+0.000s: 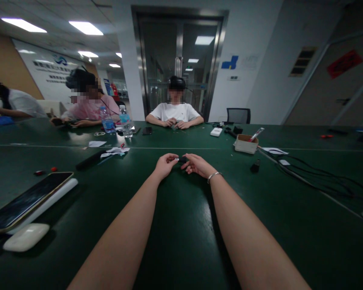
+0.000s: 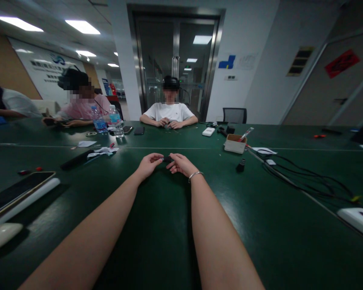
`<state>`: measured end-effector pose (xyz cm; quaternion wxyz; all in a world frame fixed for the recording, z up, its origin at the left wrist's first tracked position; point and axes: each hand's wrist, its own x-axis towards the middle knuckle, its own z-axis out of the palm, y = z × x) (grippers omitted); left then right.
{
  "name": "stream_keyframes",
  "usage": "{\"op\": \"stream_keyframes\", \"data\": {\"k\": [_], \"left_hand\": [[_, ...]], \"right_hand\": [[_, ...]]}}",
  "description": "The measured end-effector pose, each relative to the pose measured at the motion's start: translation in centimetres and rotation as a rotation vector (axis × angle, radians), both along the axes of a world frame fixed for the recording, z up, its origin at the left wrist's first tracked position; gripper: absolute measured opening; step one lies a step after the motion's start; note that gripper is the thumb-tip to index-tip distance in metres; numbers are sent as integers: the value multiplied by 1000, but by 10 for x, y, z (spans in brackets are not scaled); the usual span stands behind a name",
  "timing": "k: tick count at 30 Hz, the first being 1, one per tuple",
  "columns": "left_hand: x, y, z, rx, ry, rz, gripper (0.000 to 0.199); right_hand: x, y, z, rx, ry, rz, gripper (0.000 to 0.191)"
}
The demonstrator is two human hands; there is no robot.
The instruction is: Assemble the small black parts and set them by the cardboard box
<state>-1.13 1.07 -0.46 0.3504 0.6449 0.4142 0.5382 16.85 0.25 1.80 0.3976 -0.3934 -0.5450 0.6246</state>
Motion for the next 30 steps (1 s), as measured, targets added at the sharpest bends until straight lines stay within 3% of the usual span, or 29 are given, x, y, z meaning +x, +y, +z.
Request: {"op": "stream_keyframes", "data": {"k": [2,6,10,13,24,30], "left_hand": [[0,-1,1,-3,15,-5,18],[0,-1,0,-20,9,13,17],[1,1,-1,-22,-13,22,17],[0,2,-1,-11,2,32,16],[1,4,-8,-76,122,36,28],[2,1,-4,-41,110,23,21]], "right_hand": [[0,-1,1,21,-5,6,19],[2,-3,0,53,83,-17,44],[0,-3,0,5,45,-22,19],[-1,-3,1,-6,2,-7,12],[6,1,-3,-15,76,50,17],[4,-1,-2,-18,75,19,13]]}}
